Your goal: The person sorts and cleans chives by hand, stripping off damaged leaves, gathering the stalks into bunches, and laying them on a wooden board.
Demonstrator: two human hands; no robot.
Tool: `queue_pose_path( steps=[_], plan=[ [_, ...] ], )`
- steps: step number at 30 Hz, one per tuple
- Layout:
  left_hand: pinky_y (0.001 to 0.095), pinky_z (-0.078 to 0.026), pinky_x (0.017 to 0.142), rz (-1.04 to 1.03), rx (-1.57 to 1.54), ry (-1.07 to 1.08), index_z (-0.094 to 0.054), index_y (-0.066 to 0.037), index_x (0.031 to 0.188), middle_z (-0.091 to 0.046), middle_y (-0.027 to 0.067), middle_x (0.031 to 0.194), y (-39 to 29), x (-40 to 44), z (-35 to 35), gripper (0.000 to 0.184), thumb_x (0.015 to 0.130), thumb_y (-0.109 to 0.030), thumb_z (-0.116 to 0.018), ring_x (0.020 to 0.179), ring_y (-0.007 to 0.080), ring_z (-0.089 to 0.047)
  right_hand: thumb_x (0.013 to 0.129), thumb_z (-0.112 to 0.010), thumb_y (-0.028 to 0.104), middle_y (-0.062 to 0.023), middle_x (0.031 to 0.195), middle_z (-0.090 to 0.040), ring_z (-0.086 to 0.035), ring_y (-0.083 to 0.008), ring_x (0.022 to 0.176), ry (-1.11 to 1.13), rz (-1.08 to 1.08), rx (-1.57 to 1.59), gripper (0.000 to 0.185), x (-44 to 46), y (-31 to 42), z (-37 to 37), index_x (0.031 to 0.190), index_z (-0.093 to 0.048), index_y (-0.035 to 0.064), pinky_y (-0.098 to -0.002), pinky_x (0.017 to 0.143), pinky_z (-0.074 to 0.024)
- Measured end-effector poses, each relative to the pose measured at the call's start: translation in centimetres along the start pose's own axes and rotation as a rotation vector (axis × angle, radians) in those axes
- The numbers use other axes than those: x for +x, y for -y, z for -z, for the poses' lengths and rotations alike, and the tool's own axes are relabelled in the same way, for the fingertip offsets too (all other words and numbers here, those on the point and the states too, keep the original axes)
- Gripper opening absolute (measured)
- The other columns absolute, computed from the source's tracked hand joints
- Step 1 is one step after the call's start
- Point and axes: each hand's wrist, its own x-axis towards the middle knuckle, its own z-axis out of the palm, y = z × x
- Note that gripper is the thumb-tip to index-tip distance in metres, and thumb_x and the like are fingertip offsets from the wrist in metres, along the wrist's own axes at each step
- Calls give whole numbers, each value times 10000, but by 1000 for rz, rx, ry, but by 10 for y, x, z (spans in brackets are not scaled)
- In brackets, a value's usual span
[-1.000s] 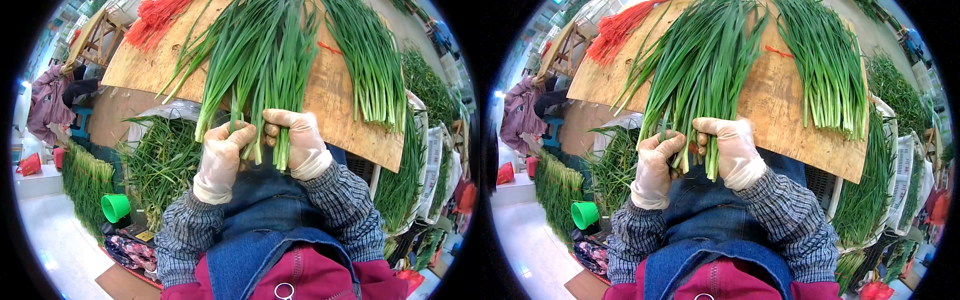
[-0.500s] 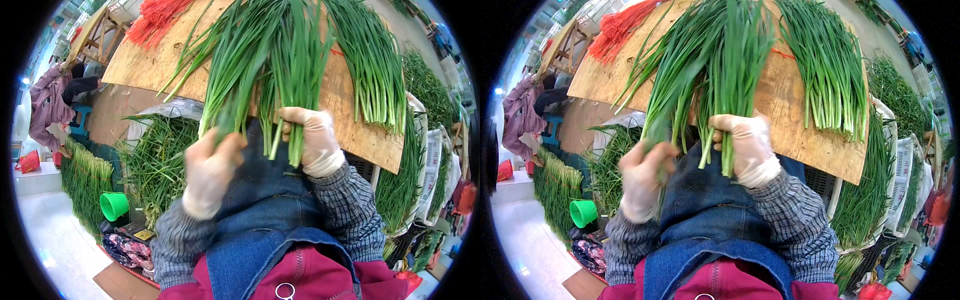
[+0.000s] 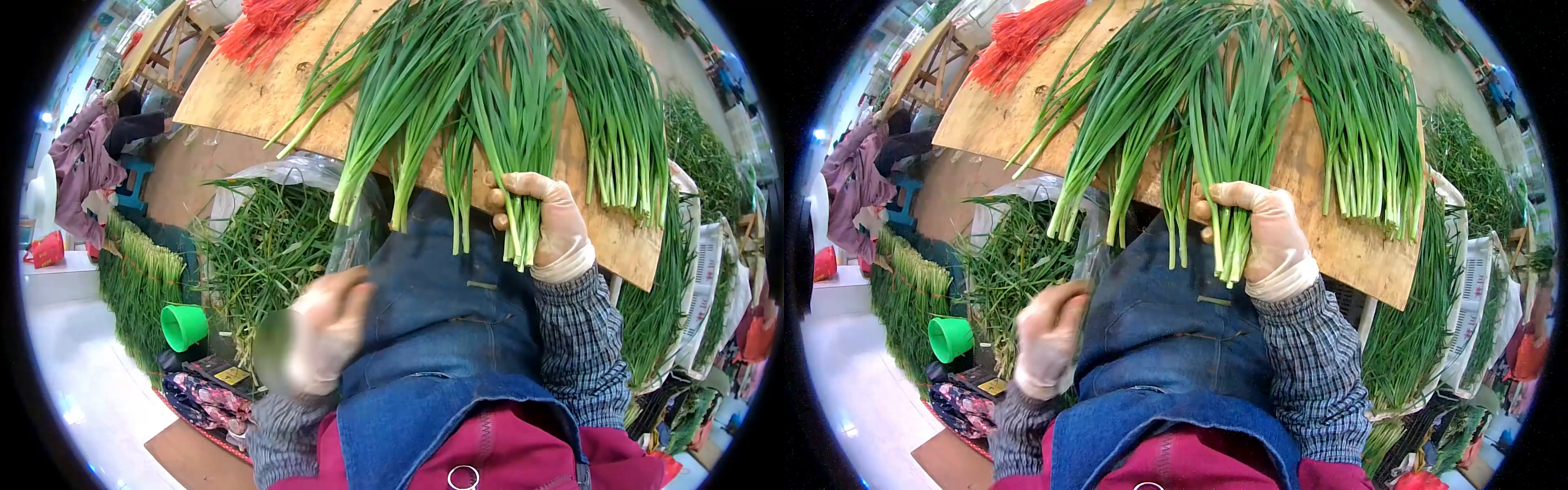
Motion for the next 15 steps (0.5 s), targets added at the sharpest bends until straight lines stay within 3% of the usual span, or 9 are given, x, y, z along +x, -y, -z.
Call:
queue_pose_path(
  steps=[2, 5, 7, 10, 13, 14, 15],
  plan=[
    [337, -512, 712, 164, -355, 175, -629, -18, 939, -639, 201, 903, -34, 28, -30, 205, 801, -170, -625, 791, 295, -639, 794, -568, 59, -94, 736, -583, -561, -159, 595, -62, 28, -24, 133, 0, -1, 0, 878, -558, -44, -244, 440, -471],
    [222, -431, 487, 460, -551, 579, -552, 52, 1061, -639, 96, 800, -58, 69, -60, 341, 827, -194, -583, 553, 94, -546, 803, -577, 74, -87, 735, -588, -567, -158, 592, -43, 69, -83, 149, 2, -4, 6, 903, -561, -35, -240, 442, -471],
    [204, -392, 461, 557, -933, 568, -571, 27, 1021, -603, 40, 694, -57, 70, -74, 259, 841, -158, -558, 534, 83, -533, 815, -588, 82, -86, 738, -594, -567, -152, 577, -97, 61, -128, 159, 1, -2, 6, 917, -561, -36, -237, 442, -469],
    [205, -387, 460, 439, -849, 364, -576, 22, 1002, -588, 23, 644, -64, 61, -75, 210, 848, -119, -552, 520, 94, -535, 823, -602, 96, -87, 729, -604, -571, -142, 559, -142, 136, -214, 149, -3, -4, -1, 894, -571, -32, -229, 439, -473],
    [223, -395, 470, 84, -464, 142, -584, 11, 971, -609, 78, 651, -63, 54, -75, 173, 836, -96, -571, 512, 126, -551, 817, -627, 129, -84, 712, -607, -577, -135, 554, -102, 144, -236, 170, -4, -10, -5, 876, -581, -24, -227, 433, -472],
    [262, -424, 478, -161, -270, -33, -589, 8, 958, -602, 136, 638, -65, 55, -76, 173, 802, -68, -591, 505, 179, -564, 806, -646, 138, -81, 720, -615, -585, -135, 564, -77, 147, -217, 176, -6, -13, -8, 871, -590, -16, -228, 453, -481],
    [305, -451, 493, -281, 19, -41, -581, 3, 1008, -594, 147, 662, -69, 55, -71, 242, 775, -58, -595, 535, 246, -586, 795, -665, 146, -77, 729, -623, -593, -135, 574, -52, 152, -198, 182, -7, -16, -12, 866, -598, -8, -230, 474, -490]
  ],
)
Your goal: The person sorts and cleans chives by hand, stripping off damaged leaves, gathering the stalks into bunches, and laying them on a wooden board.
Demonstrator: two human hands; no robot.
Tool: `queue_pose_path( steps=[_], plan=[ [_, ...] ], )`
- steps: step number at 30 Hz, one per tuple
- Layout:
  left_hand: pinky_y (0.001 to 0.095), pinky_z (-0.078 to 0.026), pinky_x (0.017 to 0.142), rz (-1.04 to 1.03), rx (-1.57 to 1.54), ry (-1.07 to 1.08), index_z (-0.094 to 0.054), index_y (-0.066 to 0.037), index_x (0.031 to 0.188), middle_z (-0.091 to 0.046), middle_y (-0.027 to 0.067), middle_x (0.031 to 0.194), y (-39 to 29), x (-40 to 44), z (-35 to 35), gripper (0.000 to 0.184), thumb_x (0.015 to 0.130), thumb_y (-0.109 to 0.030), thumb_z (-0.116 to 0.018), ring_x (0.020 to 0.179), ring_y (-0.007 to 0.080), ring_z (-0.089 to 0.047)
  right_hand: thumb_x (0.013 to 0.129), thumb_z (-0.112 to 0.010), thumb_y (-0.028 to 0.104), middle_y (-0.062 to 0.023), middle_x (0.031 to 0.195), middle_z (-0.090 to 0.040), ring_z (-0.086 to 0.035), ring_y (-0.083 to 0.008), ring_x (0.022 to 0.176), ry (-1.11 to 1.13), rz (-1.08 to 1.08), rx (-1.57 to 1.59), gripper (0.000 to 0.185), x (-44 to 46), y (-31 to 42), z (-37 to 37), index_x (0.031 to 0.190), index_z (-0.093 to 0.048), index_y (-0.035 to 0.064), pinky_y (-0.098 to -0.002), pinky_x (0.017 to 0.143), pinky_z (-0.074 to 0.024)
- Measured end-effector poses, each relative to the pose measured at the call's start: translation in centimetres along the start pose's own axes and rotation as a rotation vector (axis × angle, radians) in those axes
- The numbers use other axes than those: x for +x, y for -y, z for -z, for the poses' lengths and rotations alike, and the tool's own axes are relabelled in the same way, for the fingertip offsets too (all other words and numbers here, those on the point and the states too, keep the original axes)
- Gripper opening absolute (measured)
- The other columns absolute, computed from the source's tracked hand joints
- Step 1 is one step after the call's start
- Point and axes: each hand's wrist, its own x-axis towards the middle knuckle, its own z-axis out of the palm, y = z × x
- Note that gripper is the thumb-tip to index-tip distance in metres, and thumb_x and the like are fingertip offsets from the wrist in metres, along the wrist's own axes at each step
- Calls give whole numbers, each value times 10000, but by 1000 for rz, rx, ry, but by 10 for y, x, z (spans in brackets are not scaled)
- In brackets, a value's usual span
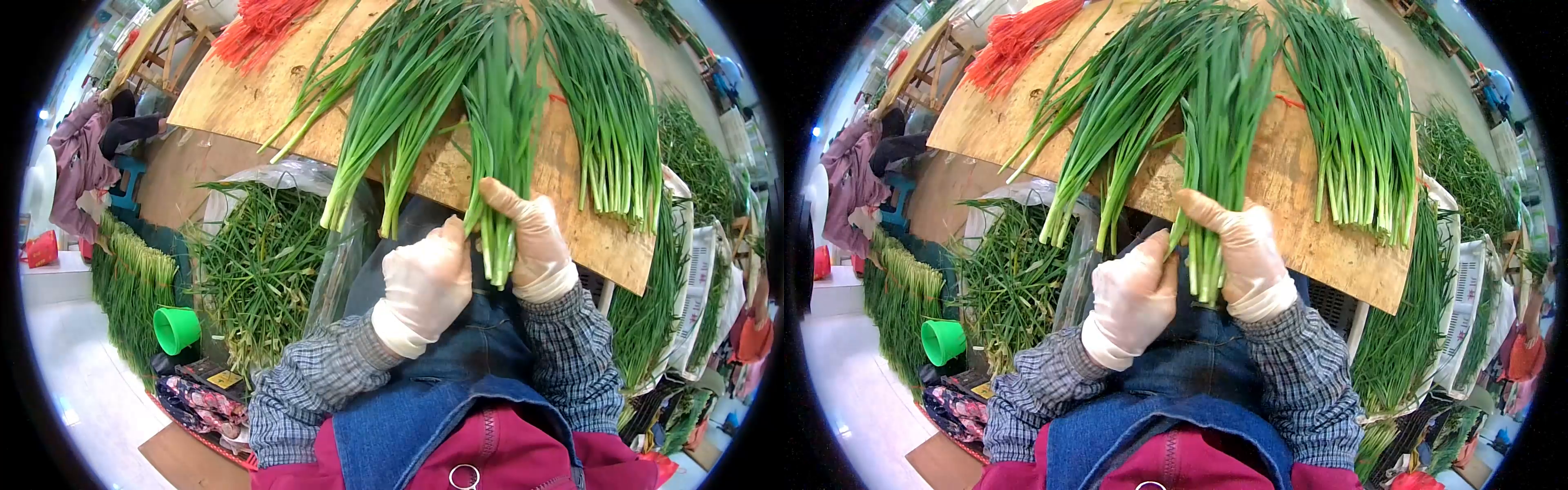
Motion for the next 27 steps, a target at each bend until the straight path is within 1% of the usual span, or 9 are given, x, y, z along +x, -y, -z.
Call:
queue_pose_path(
  steps=[2, 5, 8, 9, 10, 12, 14, 17, 27],
  plan=[
    [325, -474, 525, -70, 367, 116, -565, -6, 1059, -605, 116, 710, -8, 0, 7, 304, 760, -55, -597, 578, 279, -601, 782, -667, 108, -77, 744, -629, -607, -136, 606, 28, 40, 37, 151, -1, -4, -5, 859, -602, -5, -228, 528, -500],
    [300, -483, 565, -131, 337, 142, -550, -8, 1100, -601, 113, 763, -13, -4, 18, 353, 755, -50, -610, 637, 238, -613, 753, -626, 14, -79, 737, -626, -612, -149, 625, 36, -21, 44, 119, -1, -2, -7, 862, -594, -22, -243, 576, -513],
    [271, -480, 609, 92, -340, 219, -552, 2, 1108, -602, 112, 797, -6, -6, 34, 365, 750, -32, -618, 689, 156, -602, 767, -583, 52, -155, 822, -643, -637, -223, 691, 64, -121, 206, 174, 0, -5, 3, 907, -591, -52, -311, 663, -546],
    [251, -475, 643, 193, -614, 298, -549, 5, 1118, -603, 99, 849, 3, -9, 38, 359, 765, -23, -614, 745, 107, -580, 762, -589, 58, -139, 800, -636, -626, -212, 673, 53, -139, 246, 172, -1, -5, 2, 903, -593, -41, -307, 644, -537],
    [234, -464, 624, 496, -929, 351, -573, 16, 1063, -609, 74, 832, 3, -7, 41, 275, 802, -66, -598, 699, 103, -572, 757, -595, 64, -124, 779, -630, -615, -201, 654, 40, -158, 287, 170, -3, -3, -2, 899, -596, -30, -303, 624, -529],
    [211, -426, 553, 744, -1040, 325, -603, 23, 966, -599, 22, 744, 5, 6, 43, 267, 800, -181, -646, 613, 73, -527, 766, -584, 86, -130, 812, -635, -616, -207, 676, 124, -175, 294, 206, -1, -7, 1, 927, -598, -43, -317, 643, -528],
    [201, -402, 535, 751, -1001, 278, -617, 25, 858, -592, 19, 696, 1, 18, 37, 208, 800, -171, -654, 598, 58, -507, 773, -576, 87, -132, 822, -636, -616, -206, 676, 215, -207, 306, 225, -3, -8, -1, 951, -596, -49, -314, 636, -528],
    [204, -393, 525, 707, -960, 214, -612, 13, 772, -579, 14, 657, 1, 23, 24, 219, 797, -196, -673, 578, 58, -492, 782, -555, 55, -140, 859, -630, -620, -210, 694, 149, -122, 323, 233, -4, -11, -3, 977, -587, -69, -311, 630, -531],
    [213, -396, 510, 717, -850, 333, -609, 35, 743, -575, 52, 594, 5, 31, 28, 196, 787, -152, -647, 555, 70, -505, 774, -543, 14, -155, 913, -624, -622, -236, 722, 73, -55, 285, 264, -3, -16, -11, 1032, -553, -38, -331, 598, -543]
  ],
)
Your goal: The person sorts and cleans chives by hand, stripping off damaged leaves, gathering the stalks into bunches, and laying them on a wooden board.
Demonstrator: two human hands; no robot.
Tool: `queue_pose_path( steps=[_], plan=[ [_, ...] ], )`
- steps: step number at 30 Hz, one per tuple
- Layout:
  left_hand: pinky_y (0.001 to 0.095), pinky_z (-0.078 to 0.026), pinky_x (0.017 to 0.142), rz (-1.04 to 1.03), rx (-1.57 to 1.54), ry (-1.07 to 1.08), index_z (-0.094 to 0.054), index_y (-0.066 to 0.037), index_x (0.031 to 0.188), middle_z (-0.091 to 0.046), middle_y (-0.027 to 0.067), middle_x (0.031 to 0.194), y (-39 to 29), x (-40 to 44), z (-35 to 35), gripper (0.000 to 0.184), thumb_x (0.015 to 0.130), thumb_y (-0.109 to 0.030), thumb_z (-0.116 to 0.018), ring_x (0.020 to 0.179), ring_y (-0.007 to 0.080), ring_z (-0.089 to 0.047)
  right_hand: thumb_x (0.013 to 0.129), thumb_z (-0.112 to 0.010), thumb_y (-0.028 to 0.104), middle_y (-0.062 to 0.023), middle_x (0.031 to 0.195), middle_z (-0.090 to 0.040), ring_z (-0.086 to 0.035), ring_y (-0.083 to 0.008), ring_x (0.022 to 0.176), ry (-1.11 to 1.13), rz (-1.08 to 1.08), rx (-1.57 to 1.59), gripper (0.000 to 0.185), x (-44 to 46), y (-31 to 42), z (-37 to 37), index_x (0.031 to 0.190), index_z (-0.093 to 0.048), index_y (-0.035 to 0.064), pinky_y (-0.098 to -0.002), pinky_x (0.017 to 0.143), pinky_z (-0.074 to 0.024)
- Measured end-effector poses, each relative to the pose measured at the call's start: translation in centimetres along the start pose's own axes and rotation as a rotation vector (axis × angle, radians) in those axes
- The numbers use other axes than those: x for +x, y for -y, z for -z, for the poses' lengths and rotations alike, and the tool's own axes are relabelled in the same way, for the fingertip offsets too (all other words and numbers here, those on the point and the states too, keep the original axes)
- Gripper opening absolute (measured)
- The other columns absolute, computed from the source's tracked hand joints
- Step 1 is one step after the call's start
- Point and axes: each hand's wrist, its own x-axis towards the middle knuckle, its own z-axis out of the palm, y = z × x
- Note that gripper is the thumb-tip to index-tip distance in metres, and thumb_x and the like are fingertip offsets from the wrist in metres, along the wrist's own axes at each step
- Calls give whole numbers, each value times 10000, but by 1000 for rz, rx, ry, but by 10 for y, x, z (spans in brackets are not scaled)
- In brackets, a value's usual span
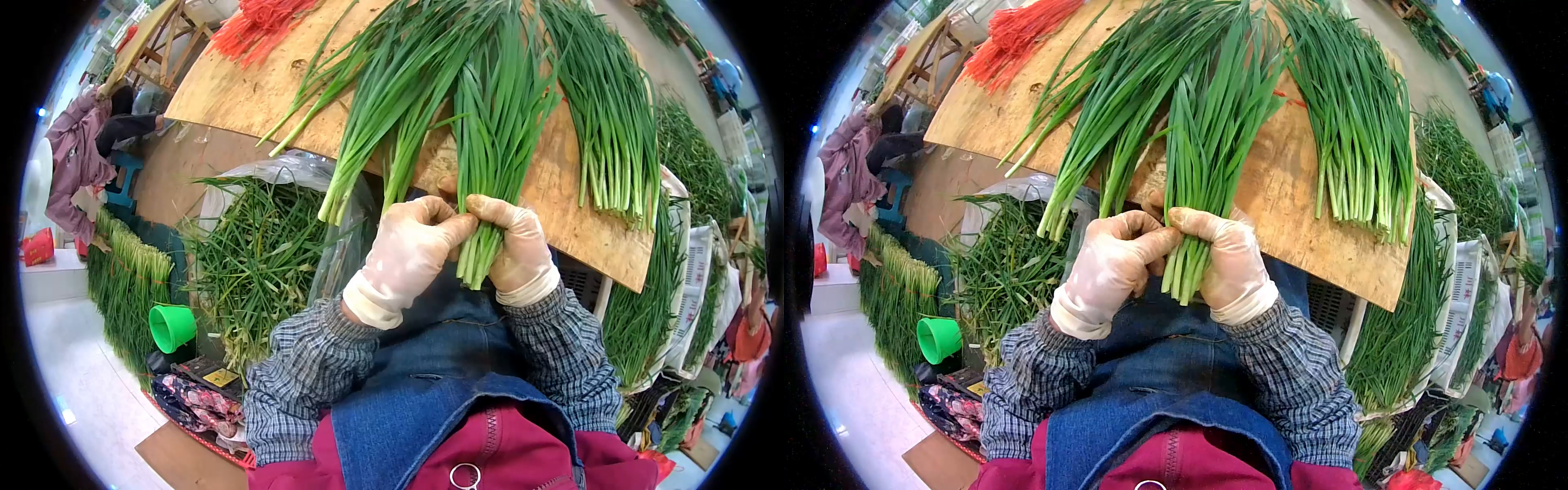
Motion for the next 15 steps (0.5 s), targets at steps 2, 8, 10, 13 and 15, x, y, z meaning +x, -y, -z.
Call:
queue_pose_path(
  steps=[2, 8, 10, 13, 15],
  plan=[
    [196, -328, 409, 22, -43, -7, -600, 0, 758, -548, 33, 574, 2, 1, 1, 167, 805, -158, -629, 453, 59, -453, 772, -542, 8, -148, 920, -624, -621, -237, 744, 57, -23, -12, 259, -3, 3, 1, 1027, -554, -37, -335, 611, -543],
    [197, -340, 410, -66, 57, -54, -591, -3, 750, -550, 28, 583, 10, 2, -2, 169, 811, -158, -623, 464, 59, -462, 779, -546, -4, -135, 926, -624, -620, -232, 772, 3, 48, -21, 251, -4, 3, -2, 1028, -553, -35, -338, 648, -538],
    [223, -398, 490, -80, 69, -24, -602, 34, 740, -579, 46, 612, 8, 3, -2, 202, 802, -157, -628, 545, 76, -507, 781, -547, -9, -132, 920, -624, -620, -227, 767, -40, 96, -28, 249, -3, 1, -5, 1029, -556, -35, -331, 649, -535],
    [222, -406, 483, -71, 9, 24, -608, 14, 746, -580, 43, 618, 6, 3, -2, 195, 793, -170, -651, 536, 79, -515, 776, -554, -15, -124, 911, -622, -620, -220, 757, -23, 128, -46, 252, -2, -1, -5, 1027, -561, -35, -319, 640, -532],
    [194, -364, 438, 1, -147, 72, -601, -12, 768, -560, 21, 599, 6, 4, 3, 151, 799, -155, -639, 477, 64, -476, 769, -559, -18, -118, 905, -621, -619, -217, 750, 7, 81, -30, 260, -2, 0, -2, 1028, -563, -35, -317, 632, -531]
  ],
)
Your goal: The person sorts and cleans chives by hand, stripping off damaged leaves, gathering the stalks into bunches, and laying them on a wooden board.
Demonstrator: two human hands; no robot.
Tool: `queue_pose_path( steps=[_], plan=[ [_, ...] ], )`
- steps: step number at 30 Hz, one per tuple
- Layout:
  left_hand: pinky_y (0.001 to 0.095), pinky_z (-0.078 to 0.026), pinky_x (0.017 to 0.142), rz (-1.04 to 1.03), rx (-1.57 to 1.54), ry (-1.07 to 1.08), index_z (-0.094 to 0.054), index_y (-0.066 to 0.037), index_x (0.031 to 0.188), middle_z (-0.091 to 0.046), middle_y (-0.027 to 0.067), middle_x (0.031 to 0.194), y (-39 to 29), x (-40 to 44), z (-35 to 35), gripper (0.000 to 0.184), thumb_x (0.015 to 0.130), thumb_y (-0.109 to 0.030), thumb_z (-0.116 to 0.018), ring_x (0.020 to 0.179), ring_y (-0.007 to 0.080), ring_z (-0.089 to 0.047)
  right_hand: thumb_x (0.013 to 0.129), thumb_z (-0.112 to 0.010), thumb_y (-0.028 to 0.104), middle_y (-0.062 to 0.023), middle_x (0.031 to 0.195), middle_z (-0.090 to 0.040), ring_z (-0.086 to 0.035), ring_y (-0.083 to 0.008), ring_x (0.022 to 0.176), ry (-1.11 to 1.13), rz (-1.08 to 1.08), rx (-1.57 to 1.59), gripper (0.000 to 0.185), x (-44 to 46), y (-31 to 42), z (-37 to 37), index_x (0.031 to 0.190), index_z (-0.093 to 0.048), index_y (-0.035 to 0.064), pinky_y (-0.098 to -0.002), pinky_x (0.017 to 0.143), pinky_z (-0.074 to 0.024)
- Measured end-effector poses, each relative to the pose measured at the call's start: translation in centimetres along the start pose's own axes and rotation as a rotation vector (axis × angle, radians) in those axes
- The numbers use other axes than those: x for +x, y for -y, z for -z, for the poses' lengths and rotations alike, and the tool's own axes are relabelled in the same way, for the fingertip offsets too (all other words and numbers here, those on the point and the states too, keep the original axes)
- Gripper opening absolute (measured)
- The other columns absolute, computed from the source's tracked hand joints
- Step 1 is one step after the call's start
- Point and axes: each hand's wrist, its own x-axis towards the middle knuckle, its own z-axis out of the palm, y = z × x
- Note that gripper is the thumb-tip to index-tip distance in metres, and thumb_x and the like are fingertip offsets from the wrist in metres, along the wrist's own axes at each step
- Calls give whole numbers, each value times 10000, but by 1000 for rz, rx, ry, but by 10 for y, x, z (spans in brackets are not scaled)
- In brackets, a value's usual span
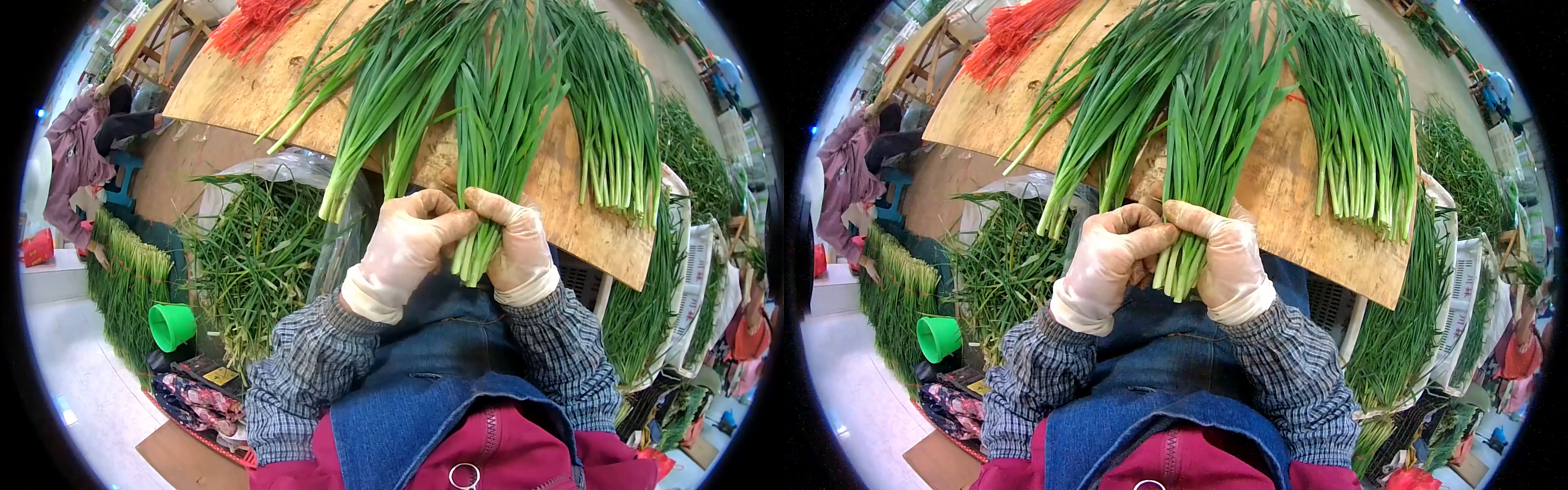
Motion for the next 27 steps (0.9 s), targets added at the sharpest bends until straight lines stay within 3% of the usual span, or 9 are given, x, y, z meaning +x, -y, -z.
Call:
queue_pose_path(
  steps=[3, 6, 7, 18, 22, 24, 26, 27],
  plan=[
    [191, -385, 460, 16, -172, 1, -599, -26, 763, -571, 29, 616, 0, 0, 1, 101, 789, -116, -636, 493, 71, -493, 757, -566, -21, -122, 855, -625, -619, -213, 682, -30, -72, 11, 236, 0, 2, -2, 991, -573, -51, -306, 590, -530],
    [197, -409, 490, -13, -247, -63, -583, -10, 765, -600, 56, 658, 2, -2, 0, 87, 785, -82, -627, 526, 82, -518, 775, -566, 41, -144, 867, -623, -621, -205, 690, -42, -119, -153, 264, 3, 3, 10, 1004, -556, -90, -307, 626, -539],
    [197, -410, 494, -22, -260, -89, -575, -2, 770, -608, 65, 673, 2, -2, 0, 87, 786, -74, -622, 532, 84, -522, 764, -570, 40, -132, 797, -620, -606, -187, 618, -122, -118, -77, 236, 3, 2, 2, 964, -572, -86, -287, 571, -535],
    [209, -441, 553, -75, -321, -207, -577, 36, 774, -628, 100, 718, 3, -7, -2, 88, 788, -45, -609, 586, 113, -569, 754, -561, 20, -133, 768, -627, -619, -224, 635, -186, -104, -46, 176, 3, 6, 5, 894, -581, -84, -328, 587, -543],
    [188, -366, 459, -71, -251, -213, -547, 6, 735, -591, 61, 659, 2, -9, 0, 90, 769, -41, -615, 506, 60, -477, 754, -559, 20, -139, 769, -630, -625, -232, 649, -207, -75, -19, 180, 6, 6, 8, 899, -579, -84, -329, 618, -543],
    [183, -331, 426, -161, -414, -147, -526, -10, 738, -578, 47, 645, 7, -12, 5, 67, 760, -17, -589, 481, 42, -440, 754, -560, 18, -141, 770, -630, -625, -231, 651, -190, -49, -20, 185, 7, 8, 12, 908, -577, -83, -329, 622, -543],
    [202, -356, 420, -165, -336, -116, -523, -2, 752, -579, 70, 645, -3, -28, 16, 70, 731, -37, -580, 476, 74, -465, 753, -560, 13, -142, 769, -630, -625, -230, 652, -160, -12, -23, 189, 8, 10, 18, 918, -576, -79, -329, 616, -542],
    [224, -343, 377, -289, -236, -152, -485, -36, 728, -509, 69, 589, -3, -38, 23, 112, 729, -93, -581, 442, 110, -434, 757, -559, 15, -140, 767, -629, -628, -238, 655, -118, -56, 6, 198, 9, 12, 22, 933, -572, -75, -343, 637, -551]
  ],
)
